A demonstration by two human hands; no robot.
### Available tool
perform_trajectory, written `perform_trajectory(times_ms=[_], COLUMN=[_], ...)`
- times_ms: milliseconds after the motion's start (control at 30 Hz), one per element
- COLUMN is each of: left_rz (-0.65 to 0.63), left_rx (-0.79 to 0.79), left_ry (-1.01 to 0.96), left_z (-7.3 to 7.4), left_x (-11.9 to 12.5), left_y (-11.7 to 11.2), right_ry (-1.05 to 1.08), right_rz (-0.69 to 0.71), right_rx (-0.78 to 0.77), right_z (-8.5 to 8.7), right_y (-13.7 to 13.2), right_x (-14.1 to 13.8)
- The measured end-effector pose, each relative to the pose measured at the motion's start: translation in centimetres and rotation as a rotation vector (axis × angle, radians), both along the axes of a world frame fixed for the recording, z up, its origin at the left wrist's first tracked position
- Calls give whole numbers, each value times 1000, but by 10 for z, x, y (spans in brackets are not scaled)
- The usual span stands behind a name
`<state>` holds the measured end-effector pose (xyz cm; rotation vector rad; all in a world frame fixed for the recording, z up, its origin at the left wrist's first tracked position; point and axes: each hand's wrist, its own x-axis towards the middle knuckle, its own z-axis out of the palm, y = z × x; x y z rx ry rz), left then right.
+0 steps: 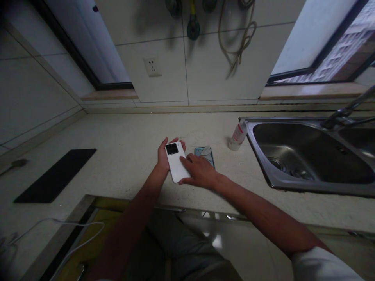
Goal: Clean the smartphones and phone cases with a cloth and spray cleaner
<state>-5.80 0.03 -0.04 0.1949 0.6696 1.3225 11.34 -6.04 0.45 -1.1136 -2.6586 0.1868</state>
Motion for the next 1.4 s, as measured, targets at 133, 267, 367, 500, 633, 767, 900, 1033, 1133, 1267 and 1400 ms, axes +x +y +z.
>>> perform_trajectory(times_ms=[133, 267, 367, 500, 633, 767, 900, 1033, 1133, 1267, 1400], left_rz=[-2, 1, 1, 3, 0, 8, 0, 3, 3, 1, 8], left_rx=[-4, 2, -3, -6, -13, 1, 7, 0, -2, 9, 10], left_ry=[2, 9, 8, 6, 16, 22, 18, 22, 27, 28, 25], left_z=[1, -1, -2, 1, 3, 2, 0, 0, 1, 0, -2], left_x=[0, 0, 0, 0, 1, 1, 0, 0, 0, 0, -1], left_y=[0, 1, 1, 0, -1, -1, 0, 0, 0, 0, 1], right_ry=[-9, -5, -9, -27, -26, -30, -33, -38, -22, 3, -17], right_rz=[-2, -1, -2, -9, -14, -4, -8, -10, -5, 5, -6], right_rx=[-1, 4, 6, 8, -1, -5, -13, -9, 5, 26, 22], right_z=[0, 0, 0, 1, 2, 2, 3, 1, -1, -4, -3], right_y=[0, 0, 0, 0, 0, 0, 0, 0, 1, 2, 1], right_x=[0, 0, 0, -1, -1, -1, -1, -1, 0, 1, 0])
